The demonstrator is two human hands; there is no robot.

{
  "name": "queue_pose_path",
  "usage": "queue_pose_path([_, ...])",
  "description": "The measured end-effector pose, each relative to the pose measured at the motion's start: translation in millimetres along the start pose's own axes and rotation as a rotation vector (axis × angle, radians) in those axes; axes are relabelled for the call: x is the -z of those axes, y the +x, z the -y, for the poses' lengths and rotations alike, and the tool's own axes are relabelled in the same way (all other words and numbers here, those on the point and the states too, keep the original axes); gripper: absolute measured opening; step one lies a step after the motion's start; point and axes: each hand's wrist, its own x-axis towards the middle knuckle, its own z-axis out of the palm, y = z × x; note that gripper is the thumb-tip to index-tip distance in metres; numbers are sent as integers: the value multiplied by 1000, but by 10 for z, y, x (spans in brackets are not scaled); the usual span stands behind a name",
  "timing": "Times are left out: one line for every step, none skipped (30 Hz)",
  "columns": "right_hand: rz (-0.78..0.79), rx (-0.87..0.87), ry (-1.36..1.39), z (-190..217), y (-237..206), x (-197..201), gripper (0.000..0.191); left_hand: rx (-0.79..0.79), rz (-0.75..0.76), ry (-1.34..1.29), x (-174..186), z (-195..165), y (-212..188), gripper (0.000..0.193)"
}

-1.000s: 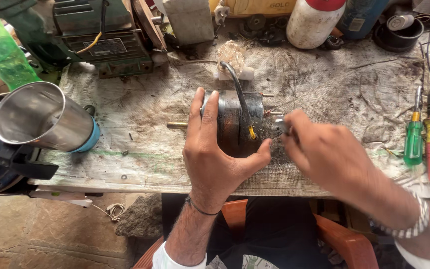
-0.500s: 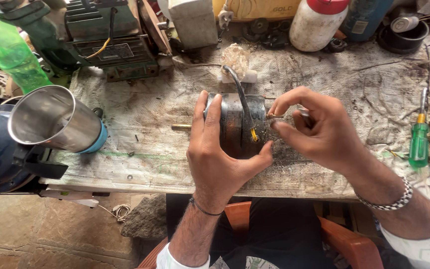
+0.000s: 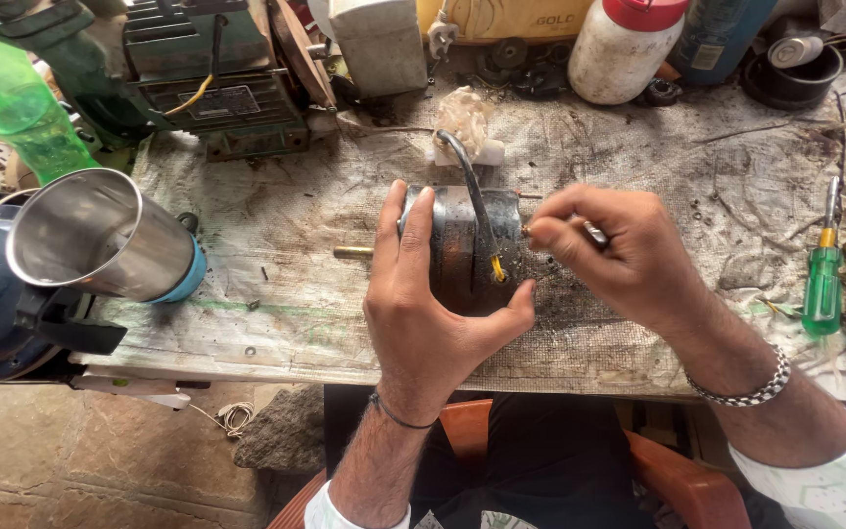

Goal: The person holds a small electric motor on a workbench and unscrews fasteners on its housing using a spanner and screwdriver. They then pry at the motor with a screwdriver, use pliers on the shaft end, and finally pull off the end cover to expose the rotor and windings.

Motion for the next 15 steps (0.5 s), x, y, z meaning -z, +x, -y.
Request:
queue_pose_path([7,2,56,-7,-4,-7,24,-5,-4,0,2,-1,-4,97])
queue_pose_path([0,-17,109,-12,-14,-8,30,-9,-7,1,8,-2,-13,96])
queue_pose_path([-7,-35,162,-16,-18,-13,36,-14,-11,3,12,-1,-16,95])
queue_pose_path([-14,-52,217,-18,-24,-21,42,-12,-10,3,12,0,-20,96])
queue_pose_path([-15,36,65,-17,-29,-30,28,-12,-12,3,10,2,-18,97])
queue_pose_path([-17,124,-87,-18,-27,-49,15,-15,-14,2,5,5,-13,98])
queue_pose_path([-22,131,-91,-9,-33,-58,13,-10,-9,-4,7,11,-9,97])
queue_pose_path([-27,138,-95,-1,-35,-69,12,-5,-3,-10,8,11,-11,96])
queue_pose_path([-33,67,50,17,-43,-77,23,3,2,-15,10,10,-13,96])
queue_pose_path([-37,-5,198,33,-48,-86,34,7,3,-16,7,7,-18,96])
queue_pose_path([-55,49,102,51,-44,-100,28,11,4,-16,9,7,-20,96])
queue_pose_path([-73,103,6,68,-40,-113,23,15,5,-15,10,9,-20,96])
queue_pose_path([-92,158,-91,87,-35,-122,21,-6,-4,2,14,11,-22,97])
queue_pose_path([-82,155,-171,109,-39,-126,16,-29,-14,19,14,12,-23,97])
queue_pose_path([-71,153,-250,131,-44,-131,12,-52,-25,35,16,17,-19,98])
